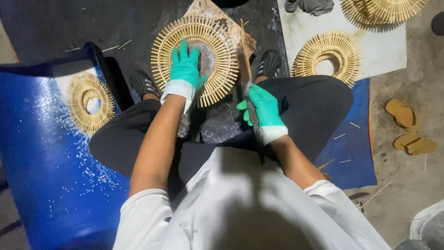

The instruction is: The recorder is assembling and cleaning circular wooden slatted components, likely for lamps or small stools.

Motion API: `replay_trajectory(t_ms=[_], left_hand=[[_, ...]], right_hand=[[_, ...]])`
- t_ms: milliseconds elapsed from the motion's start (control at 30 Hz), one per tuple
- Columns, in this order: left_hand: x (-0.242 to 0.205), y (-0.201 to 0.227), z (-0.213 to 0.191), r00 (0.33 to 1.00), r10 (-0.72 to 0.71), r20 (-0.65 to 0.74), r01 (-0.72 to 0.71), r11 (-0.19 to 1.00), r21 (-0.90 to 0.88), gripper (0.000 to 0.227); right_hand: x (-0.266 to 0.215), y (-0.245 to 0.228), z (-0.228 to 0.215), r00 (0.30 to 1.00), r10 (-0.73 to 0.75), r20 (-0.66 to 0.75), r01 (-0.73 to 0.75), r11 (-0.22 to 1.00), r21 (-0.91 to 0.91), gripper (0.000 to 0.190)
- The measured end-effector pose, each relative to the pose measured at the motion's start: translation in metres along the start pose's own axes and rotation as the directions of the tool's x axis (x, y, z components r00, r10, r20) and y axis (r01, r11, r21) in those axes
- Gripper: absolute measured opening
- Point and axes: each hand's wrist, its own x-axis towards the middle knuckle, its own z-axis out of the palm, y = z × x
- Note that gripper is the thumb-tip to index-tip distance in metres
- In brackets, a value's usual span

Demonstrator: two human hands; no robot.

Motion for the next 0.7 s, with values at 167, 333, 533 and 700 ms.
replay_trajectory(t_ms=[167,333,533,700], left_hand=[[0.004,-0.002,0.003,1.0,0.019,-0.017,-0.019,1.0,0.0,0.1],[0.001,-0.012,0.002,0.998,0.053,0.015,-0.053,0.999,0.0,0.094],[0.007,-0.015,0.012,1.0,0.006,-0.015,-0.006,1.0,-0.008,0.101],[0.001,-0.015,0.003,1.0,0.021,0.001,-0.021,0.998,0.059,0.107]], right_hand=[[0.003,0.01,-0.023,0.999,0.047,-0.001,-0.047,0.998,0.028,0.034],[0.012,0.012,-0.028,0.99,0.109,-0.093,-0.106,0.993,0.045,0.032],[0.018,0.021,-0.024,0.997,-0.028,-0.075,0.033,0.997,0.072,0.035],[0.036,0.026,-0.017,0.997,-0.082,0.009,0.081,0.996,0.039,0.043]])
